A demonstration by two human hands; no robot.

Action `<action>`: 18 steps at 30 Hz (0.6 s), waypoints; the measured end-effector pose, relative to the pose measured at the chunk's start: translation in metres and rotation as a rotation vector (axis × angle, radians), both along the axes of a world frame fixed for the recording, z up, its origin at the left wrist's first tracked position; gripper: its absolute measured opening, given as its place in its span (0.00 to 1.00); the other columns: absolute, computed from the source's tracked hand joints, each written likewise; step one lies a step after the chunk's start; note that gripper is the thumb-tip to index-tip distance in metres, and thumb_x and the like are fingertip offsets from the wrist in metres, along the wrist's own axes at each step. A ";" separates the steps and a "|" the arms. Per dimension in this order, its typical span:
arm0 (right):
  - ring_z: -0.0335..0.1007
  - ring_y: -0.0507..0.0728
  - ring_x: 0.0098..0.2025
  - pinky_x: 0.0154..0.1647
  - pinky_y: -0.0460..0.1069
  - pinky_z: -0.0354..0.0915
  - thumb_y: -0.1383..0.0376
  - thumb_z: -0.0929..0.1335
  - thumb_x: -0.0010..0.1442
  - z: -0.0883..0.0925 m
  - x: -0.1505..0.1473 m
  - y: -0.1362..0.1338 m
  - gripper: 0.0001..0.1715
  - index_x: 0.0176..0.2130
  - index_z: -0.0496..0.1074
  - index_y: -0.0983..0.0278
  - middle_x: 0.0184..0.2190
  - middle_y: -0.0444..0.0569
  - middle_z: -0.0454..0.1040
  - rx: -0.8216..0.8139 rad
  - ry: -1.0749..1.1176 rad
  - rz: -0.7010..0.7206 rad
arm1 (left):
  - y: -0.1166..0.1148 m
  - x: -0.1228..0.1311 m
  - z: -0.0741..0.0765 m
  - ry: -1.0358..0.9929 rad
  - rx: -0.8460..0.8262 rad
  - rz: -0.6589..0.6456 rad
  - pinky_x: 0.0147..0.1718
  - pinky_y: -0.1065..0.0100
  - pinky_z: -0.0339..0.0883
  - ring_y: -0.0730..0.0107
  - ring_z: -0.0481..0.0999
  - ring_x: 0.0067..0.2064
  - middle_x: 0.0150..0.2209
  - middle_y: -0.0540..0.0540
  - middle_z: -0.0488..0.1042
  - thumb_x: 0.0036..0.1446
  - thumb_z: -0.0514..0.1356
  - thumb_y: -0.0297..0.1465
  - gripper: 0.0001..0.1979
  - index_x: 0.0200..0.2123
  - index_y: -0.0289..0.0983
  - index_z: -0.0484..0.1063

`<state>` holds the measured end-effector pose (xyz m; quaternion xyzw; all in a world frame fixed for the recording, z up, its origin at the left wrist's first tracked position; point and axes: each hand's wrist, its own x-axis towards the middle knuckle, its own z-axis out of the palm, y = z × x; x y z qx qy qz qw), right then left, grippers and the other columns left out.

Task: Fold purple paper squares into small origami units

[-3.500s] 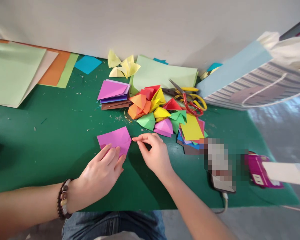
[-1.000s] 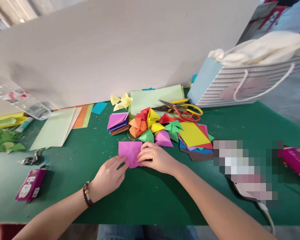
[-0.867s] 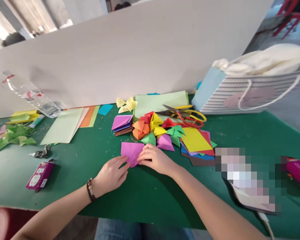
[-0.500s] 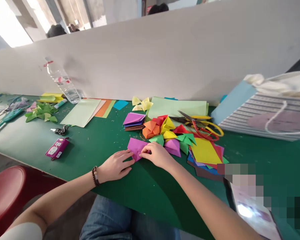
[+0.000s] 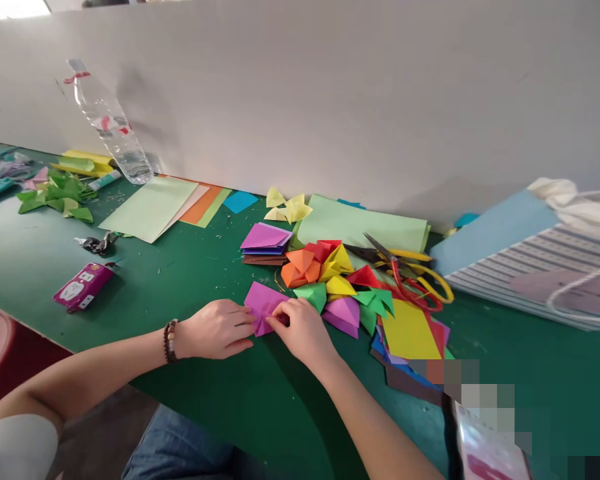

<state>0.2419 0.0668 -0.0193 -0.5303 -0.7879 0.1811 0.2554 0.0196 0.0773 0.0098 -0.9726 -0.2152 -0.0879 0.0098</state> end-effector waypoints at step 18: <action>0.66 0.58 0.34 0.35 0.53 0.64 0.62 0.63 0.65 0.007 0.005 -0.004 0.15 0.26 0.65 0.60 0.27 0.47 0.71 -0.016 -0.047 0.035 | -0.008 -0.007 0.000 -0.038 -0.228 0.017 0.54 0.57 0.65 0.55 0.67 0.57 0.53 0.40 0.71 0.60 0.58 0.44 0.28 0.61 0.40 0.61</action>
